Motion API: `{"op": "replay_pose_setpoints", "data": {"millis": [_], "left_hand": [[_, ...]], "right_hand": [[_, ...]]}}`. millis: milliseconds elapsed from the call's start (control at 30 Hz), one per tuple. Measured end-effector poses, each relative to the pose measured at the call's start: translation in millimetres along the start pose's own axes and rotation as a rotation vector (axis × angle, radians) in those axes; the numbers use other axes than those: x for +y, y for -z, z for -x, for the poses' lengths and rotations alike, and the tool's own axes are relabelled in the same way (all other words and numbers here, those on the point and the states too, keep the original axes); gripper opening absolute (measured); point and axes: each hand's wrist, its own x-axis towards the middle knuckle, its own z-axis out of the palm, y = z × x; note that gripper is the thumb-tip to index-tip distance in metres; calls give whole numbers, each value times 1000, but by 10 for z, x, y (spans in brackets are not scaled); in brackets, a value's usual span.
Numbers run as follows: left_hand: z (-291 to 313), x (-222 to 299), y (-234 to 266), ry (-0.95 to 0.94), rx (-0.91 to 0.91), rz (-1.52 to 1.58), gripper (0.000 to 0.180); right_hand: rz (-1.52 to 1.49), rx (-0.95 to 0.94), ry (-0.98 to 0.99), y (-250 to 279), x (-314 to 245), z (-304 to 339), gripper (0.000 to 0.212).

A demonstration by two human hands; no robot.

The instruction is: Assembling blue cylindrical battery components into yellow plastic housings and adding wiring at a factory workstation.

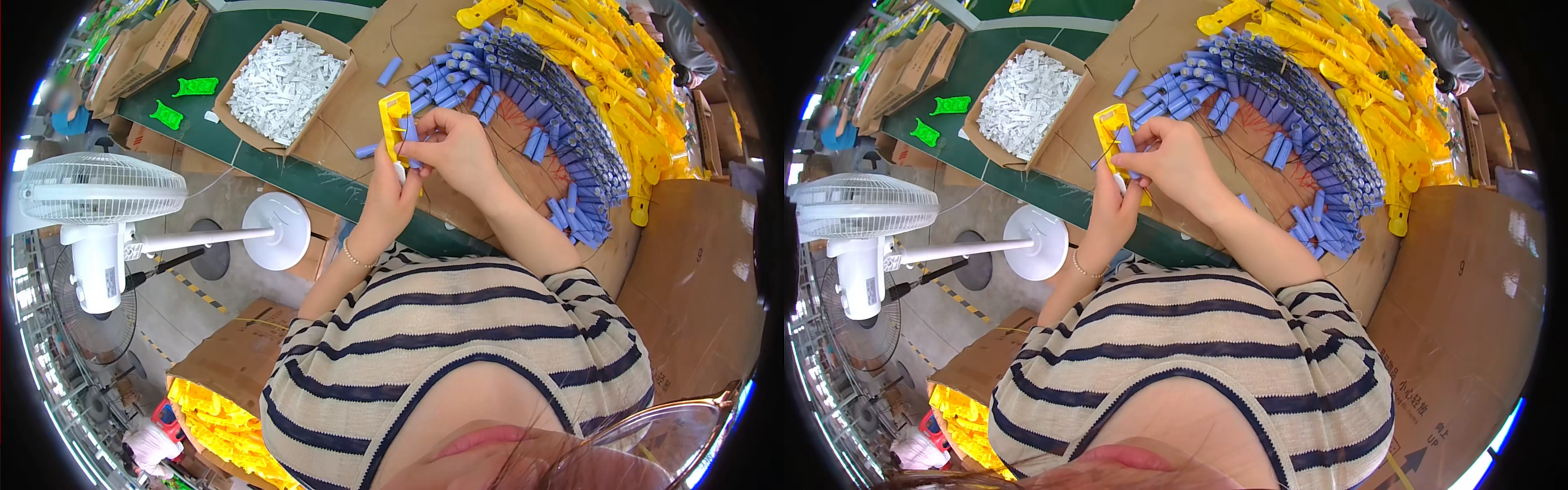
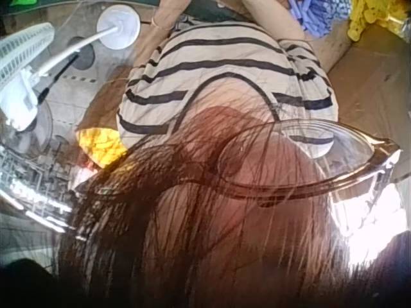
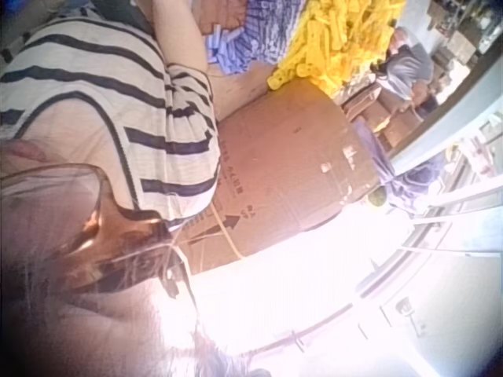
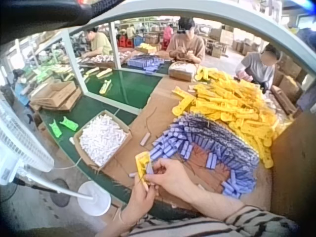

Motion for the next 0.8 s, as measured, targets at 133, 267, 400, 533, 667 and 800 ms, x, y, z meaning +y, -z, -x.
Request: {"op": "replay_pose_setpoints", "data": {"millis": [133,267,400,533,667,800], "left_hand": [[2,23,32,27,-30,-10,40],[10,-41,59,122,-150,273,41],[25,-74,18,174,-165,499,40],[62,-61,55,282,-216,813,38],[29,11,57,417,-138,670,39],[6,-67,53,375,-144,650,38]], "right_hand": [[17,-8,14,-1,-9,-6,23],[170,-10,118,51,31,-81,26],[227,-6,176,6,287,-245,29],[-106,-303,-79,20,184,-218,31],[-46,-318,-54,16,194,-233,35],[-52,-358,-173,12,137,-223,39]]}}
